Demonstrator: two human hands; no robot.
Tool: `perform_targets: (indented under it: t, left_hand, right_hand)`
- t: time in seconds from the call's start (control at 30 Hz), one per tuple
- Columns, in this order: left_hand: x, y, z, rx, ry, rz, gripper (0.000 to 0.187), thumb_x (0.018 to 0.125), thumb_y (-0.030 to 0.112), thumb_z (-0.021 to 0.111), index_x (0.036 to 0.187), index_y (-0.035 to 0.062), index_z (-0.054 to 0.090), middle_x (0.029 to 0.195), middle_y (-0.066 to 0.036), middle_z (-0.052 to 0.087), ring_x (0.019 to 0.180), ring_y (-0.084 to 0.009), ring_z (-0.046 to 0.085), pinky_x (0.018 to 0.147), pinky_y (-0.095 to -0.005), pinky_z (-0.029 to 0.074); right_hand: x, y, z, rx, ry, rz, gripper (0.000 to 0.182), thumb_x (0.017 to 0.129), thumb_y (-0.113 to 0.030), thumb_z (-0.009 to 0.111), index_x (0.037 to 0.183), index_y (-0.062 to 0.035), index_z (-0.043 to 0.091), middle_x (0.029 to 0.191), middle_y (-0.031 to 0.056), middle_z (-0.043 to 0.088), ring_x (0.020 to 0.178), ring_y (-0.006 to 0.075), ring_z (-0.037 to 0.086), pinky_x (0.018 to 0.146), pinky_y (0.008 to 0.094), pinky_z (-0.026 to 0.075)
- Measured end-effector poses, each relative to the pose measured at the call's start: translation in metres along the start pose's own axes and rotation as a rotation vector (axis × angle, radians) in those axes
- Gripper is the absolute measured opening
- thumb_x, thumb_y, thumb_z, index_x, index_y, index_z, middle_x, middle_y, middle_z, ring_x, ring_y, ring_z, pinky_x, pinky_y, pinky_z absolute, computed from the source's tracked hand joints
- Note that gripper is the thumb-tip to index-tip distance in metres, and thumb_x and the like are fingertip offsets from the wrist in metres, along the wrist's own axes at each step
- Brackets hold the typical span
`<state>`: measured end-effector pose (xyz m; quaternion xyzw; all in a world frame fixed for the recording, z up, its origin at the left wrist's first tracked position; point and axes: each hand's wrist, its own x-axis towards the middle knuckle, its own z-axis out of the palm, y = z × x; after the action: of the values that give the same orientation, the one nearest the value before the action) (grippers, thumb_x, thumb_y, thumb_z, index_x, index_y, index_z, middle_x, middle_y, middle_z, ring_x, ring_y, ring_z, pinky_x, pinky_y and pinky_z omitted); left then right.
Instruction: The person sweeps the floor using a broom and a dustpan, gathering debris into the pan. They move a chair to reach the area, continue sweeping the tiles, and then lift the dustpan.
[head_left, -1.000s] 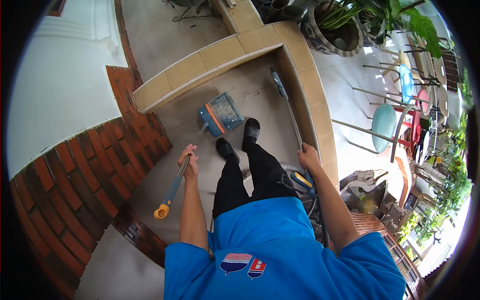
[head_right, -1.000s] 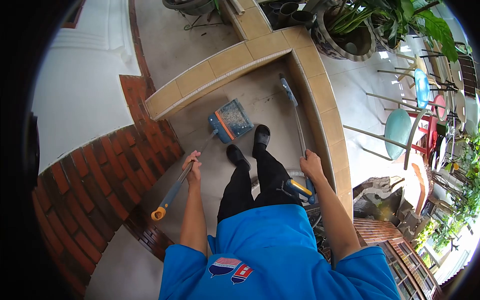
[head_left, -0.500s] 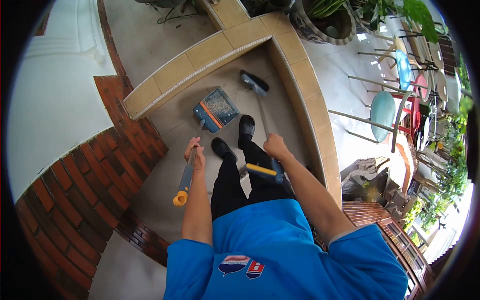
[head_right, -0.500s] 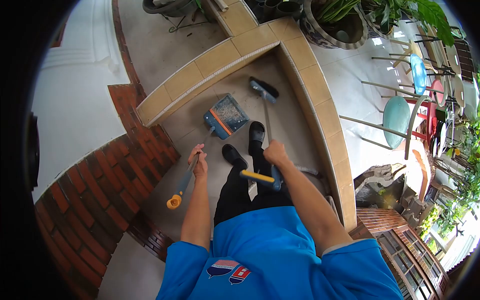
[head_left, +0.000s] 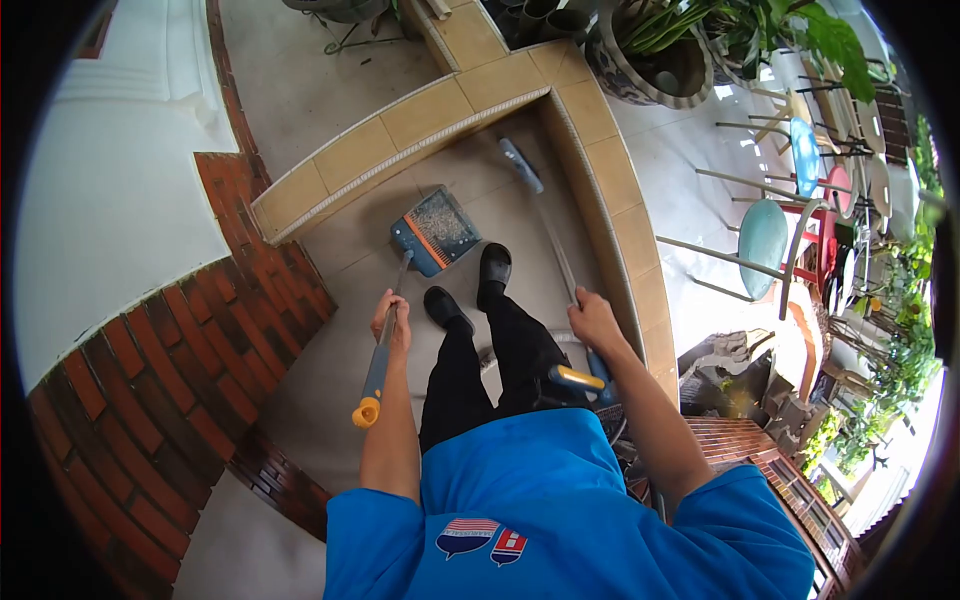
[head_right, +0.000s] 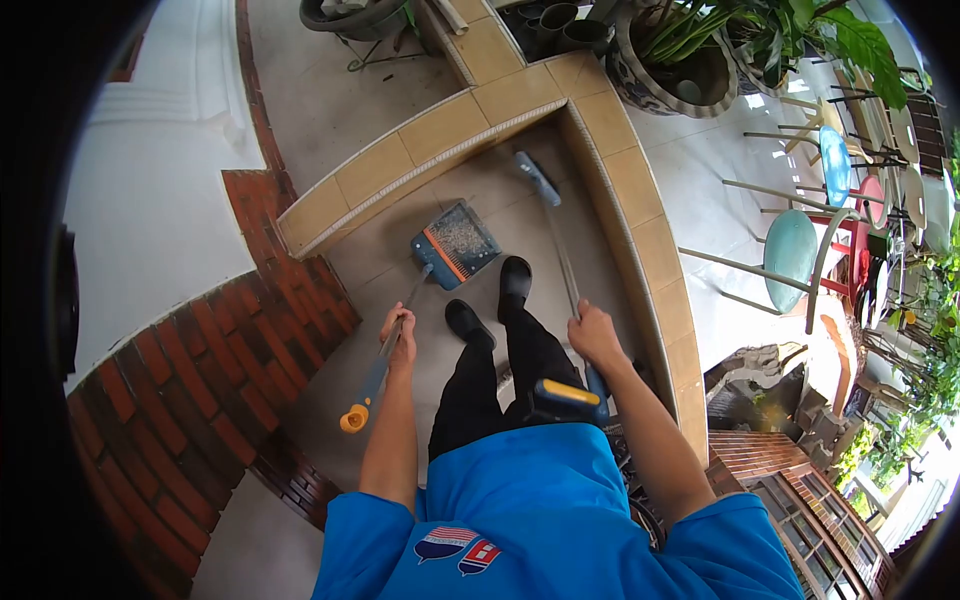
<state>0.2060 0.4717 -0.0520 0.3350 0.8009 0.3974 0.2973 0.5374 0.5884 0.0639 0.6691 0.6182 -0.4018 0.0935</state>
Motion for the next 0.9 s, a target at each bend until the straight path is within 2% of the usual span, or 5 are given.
perform_targets:
  t: [0.23,0.33,0.6,0.73,0.9]
  left_hand:
    - [-0.006,-0.008,-0.008,0.11,-0.053,-0.071,0.048,0.09,0.048,0.053,0.098,0.0012,0.058,0.1,-0.016,0.063,0.091,-0.0236,0.058,0.082,-0.0325,0.044]
    - [-0.001,0.006,-0.001,0.032,0.008,-0.035,0.036,0.088,0.037,0.061,0.082,0.0021,0.056,0.066,-0.007,0.054,0.07,-0.0138,0.057,0.091,-0.0339,0.045]
    - [-0.005,-0.002,-0.003,-0.092,-0.02,-0.018,0.027,0.091,0.026,0.058,0.078,0.0021,0.053,0.059,-0.004,0.047,0.056,-0.0106,0.045,0.099,-0.0356,0.041]
    - [-0.015,-0.011,-0.022,-0.05,-0.026,0.119,0.023,0.09,0.021,0.058,0.079,0.001,0.053,0.057,-0.004,0.046,0.054,-0.0105,0.044,0.1,-0.0366,0.041]
    - [-0.033,-0.023,-0.049,-0.047,0.014,0.078,0.02,0.089,0.017,0.059,0.08,-0.0003,0.054,0.057,-0.006,0.049,0.053,-0.0112,0.046,0.101,-0.0382,0.041]
  right_hand:
    - [0.144,-0.01,0.027,-0.338,-0.194,-0.129,0.024,0.073,-0.014,0.054,0.082,0.0063,0.063,0.094,0.0285,0.062,0.09,0.0443,0.06,0.078,0.0469,0.05]
    - [0.102,-0.061,0.05,-0.105,-0.185,0.039,0.024,0.072,-0.011,0.054,0.089,0.0043,0.062,0.093,0.0285,0.062,0.09,0.0458,0.06,0.08,0.0467,0.05]
    - [-0.041,-0.05,0.058,0.015,-0.364,-0.02,0.024,0.079,-0.017,0.048,0.089,0.0044,0.054,0.087,0.0318,0.059,0.089,0.0477,0.057,0.082,0.0521,0.044]
    - [-0.07,-0.025,0.023,0.131,-0.216,0.025,0.027,0.081,-0.02,0.052,0.095,0.0038,0.054,0.069,0.0242,0.057,0.073,0.0336,0.063,0.066,0.0418,0.046]
    - [-0.032,-0.005,0.005,0.023,-0.093,0.053,0.024,0.079,-0.014,0.049,0.091,0.0057,0.053,0.085,0.0333,0.058,0.089,0.049,0.056,0.081,0.0514,0.044]
